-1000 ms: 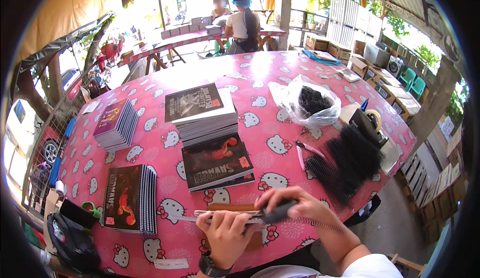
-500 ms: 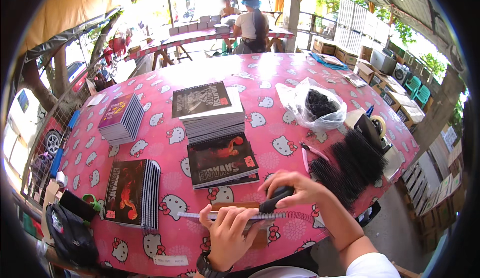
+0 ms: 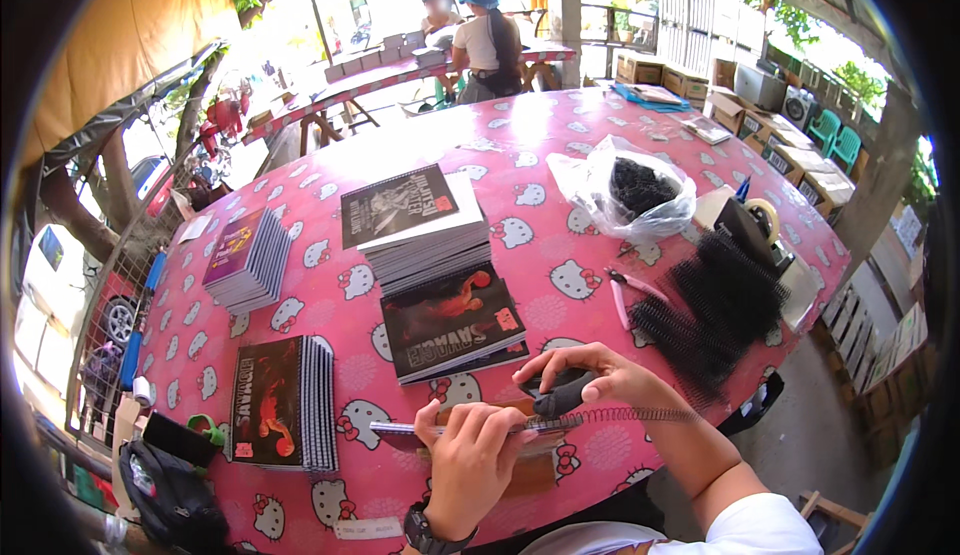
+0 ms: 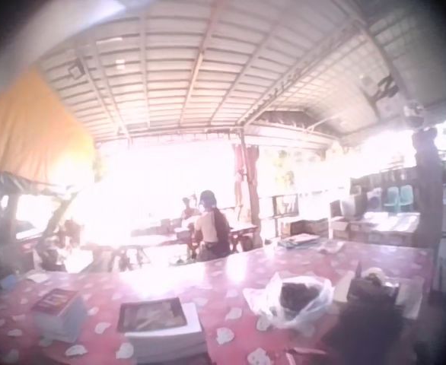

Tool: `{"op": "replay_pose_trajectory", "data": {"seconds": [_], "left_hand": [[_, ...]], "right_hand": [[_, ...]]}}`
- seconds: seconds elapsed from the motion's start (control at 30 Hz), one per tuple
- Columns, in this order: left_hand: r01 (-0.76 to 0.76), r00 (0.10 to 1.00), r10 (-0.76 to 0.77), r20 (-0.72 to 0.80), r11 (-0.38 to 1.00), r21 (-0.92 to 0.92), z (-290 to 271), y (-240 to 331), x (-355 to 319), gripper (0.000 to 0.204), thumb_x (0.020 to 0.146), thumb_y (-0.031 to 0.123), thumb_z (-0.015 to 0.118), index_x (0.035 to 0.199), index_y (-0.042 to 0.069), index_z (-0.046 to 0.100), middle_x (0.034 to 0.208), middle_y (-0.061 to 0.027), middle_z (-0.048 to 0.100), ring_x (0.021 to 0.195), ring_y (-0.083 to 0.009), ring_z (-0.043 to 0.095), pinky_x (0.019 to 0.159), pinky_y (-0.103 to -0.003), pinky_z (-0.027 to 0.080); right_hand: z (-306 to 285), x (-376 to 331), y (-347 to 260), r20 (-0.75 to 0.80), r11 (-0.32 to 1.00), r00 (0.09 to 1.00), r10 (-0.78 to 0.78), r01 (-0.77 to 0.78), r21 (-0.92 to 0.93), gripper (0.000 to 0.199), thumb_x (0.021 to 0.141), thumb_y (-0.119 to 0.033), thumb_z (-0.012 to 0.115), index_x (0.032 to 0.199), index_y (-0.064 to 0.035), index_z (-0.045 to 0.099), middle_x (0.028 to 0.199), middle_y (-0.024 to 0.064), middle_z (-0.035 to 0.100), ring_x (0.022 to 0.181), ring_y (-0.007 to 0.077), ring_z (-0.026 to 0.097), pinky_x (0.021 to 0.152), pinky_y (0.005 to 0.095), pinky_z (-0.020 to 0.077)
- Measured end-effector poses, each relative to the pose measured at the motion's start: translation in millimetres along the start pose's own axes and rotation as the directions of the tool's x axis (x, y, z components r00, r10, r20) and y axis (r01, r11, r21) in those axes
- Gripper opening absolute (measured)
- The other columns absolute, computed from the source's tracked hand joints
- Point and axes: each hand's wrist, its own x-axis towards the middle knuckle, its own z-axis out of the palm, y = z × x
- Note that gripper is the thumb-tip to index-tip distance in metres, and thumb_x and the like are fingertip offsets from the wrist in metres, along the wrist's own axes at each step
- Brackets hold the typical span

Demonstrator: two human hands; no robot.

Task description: The person binds booklets by hand by threading a plastic spiral coil through pre-punched holes in the pages and covers, then uses a small tool to crimp the ends of the coil.

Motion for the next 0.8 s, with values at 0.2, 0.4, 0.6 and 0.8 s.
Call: {"op": "replay_pose_trajectory", "data": {"seconds": [0.2,0.4,0.6,0.8], "left_hand": [[-0.010,0.999,0.010,0.040,1.000,-0.020,-3,2,-2,0.017,0.079,0.023,0.066,0.091,0.014,0.058,0.085,0.0025,0.060,0.085,-0.0182,0.055,0.084,-0.040,0.025],[-0.048,0.997,0.039,0.071,0.991,0.122,-3,1,-5,0.019,0.081,0.025,0.064,0.096,0.018,0.057,0.087,0.0061,0.058,0.087,-0.0131,0.054,0.083,-0.038,0.025],[-0.012,0.999,0.005,0.049,0.991,0.136,-1,5,-8,0.018,0.082,0.027,0.062,0.098,0.018,0.058,0.087,0.0055,0.058,0.085,-0.0136,0.053,0.082,-0.038,0.025],[0.035,0.999,-0.031,-0.030,0.991,0.128,4,8,-9,0.008,0.084,0.024,0.060,0.089,0.018,0.062,0.083,0.0059,0.060,0.080,-0.0143,0.052,0.081,-0.038,0.026]], "right_hand": [[-3,2,7,0.040,0.996,0.998,-0.053,0.056,-0.064,0.056,0.072,-0.048,0.070,0.098,0.0003,0.062,0.120,0.0168,0.057,0.115,0.0252,0.051,0.098,0.0394,0.0374],[-1,-1,16,0.017,0.997,0.999,-0.045,0.046,-0.059,0.052,0.073,-0.044,0.072,0.100,-0.0010,0.063,0.120,0.0166,0.057,0.115,0.0255,0.051,0.098,0.0399,0.0372],[-3,-7,15,-0.032,0.993,0.996,-0.082,0.079,-0.083,0.051,0.073,-0.044,0.072,0.099,-0.0017,0.062,0.120,0.0163,0.057,0.117,0.0262,0.050,0.099,0.0406,0.0364],[-3,-8,20,-0.025,0.994,0.996,-0.084,0.082,-0.067,0.053,0.073,-0.047,0.071,0.099,-0.0016,0.062,0.120,0.0165,0.057,0.114,0.0263,0.051,0.097,0.0396,0.0378]]}}
